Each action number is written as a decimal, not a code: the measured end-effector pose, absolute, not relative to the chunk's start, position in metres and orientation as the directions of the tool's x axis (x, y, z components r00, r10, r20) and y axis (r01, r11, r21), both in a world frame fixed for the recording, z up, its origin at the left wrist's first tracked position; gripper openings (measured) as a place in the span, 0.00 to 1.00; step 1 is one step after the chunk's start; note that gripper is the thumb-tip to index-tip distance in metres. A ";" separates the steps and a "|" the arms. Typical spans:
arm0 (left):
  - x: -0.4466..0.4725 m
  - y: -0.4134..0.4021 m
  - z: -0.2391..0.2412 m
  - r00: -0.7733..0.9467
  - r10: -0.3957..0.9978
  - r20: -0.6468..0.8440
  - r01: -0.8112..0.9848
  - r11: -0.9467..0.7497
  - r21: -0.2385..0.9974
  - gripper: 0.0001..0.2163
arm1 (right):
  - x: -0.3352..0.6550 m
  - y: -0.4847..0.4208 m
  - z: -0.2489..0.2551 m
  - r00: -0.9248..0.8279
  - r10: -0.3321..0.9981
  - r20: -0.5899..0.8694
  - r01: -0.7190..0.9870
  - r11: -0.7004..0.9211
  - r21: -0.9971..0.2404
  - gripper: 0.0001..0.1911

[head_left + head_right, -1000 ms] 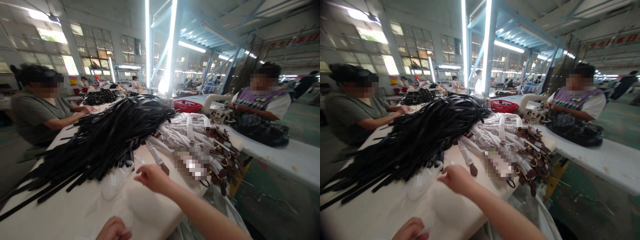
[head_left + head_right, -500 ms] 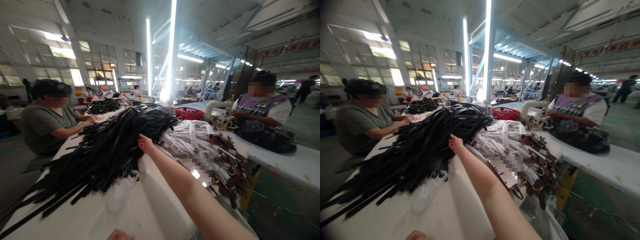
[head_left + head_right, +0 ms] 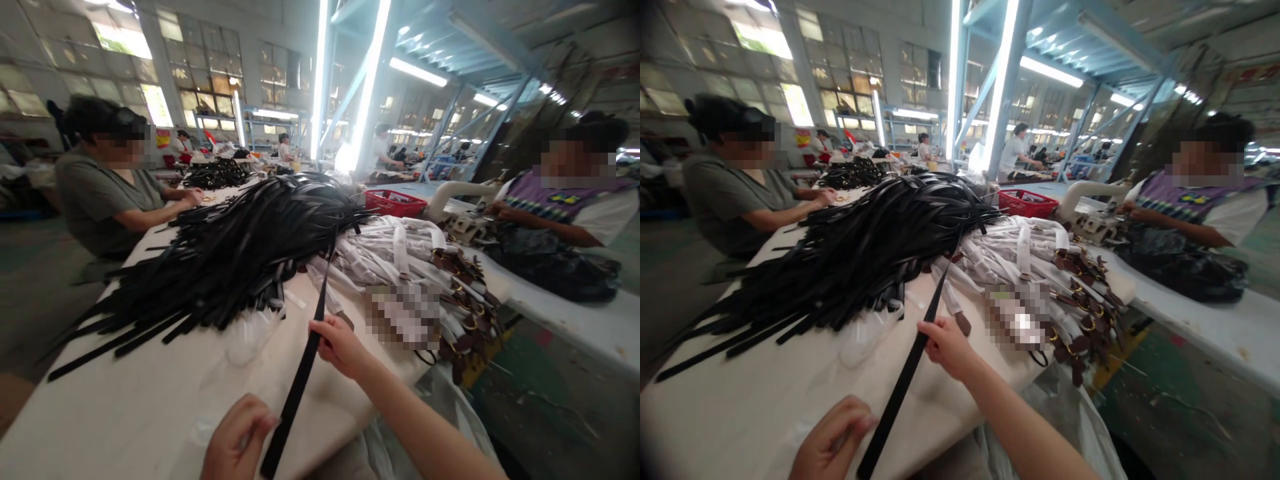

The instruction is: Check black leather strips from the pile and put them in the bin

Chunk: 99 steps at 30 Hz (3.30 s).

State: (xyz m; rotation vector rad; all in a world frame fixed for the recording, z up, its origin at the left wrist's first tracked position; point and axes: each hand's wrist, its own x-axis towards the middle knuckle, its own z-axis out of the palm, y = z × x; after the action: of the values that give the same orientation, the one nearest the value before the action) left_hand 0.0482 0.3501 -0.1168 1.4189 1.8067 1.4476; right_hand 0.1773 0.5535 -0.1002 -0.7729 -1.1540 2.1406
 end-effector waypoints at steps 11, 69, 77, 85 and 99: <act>0.050 0.350 -0.113 -0.422 0.885 0.196 0.393 -0.016 0.919 0.13 | 0.217 0.532 -0.087 -0.463 0.881 -0.097 -0.491 -0.346 -0.799 0.22; 0.060 0.347 -0.079 -0.335 0.942 0.017 0.497 0.162 0.852 0.11 | 0.259 0.523 -0.083 -0.413 0.907 0.081 -0.476 -0.139 -0.869 0.19; 0.070 0.362 -0.058 -0.168 0.986 0.012 0.601 0.093 0.794 0.17 | 0.249 0.497 -0.076 -0.557 0.814 0.166 -0.346 -0.046 -0.937 0.16; 0.081 0.371 -0.056 -0.246 0.968 0.051 0.561 0.100 0.822 0.21 | 0.222 0.474 -0.100 -0.675 0.734 -0.079 -0.344 -0.407 -0.846 0.25; 0.083 0.340 -0.047 -0.327 0.945 -0.024 0.582 0.221 0.782 0.21 | 0.218 0.470 -0.089 -0.629 0.773 -0.086 -0.411 -0.424 -0.807 0.21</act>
State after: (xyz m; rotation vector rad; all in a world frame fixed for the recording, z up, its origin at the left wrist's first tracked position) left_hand 0.0833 0.3399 -0.0469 1.4031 1.9946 0.9412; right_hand 0.2184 0.4701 -0.0892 -0.5912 -1.0137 2.0886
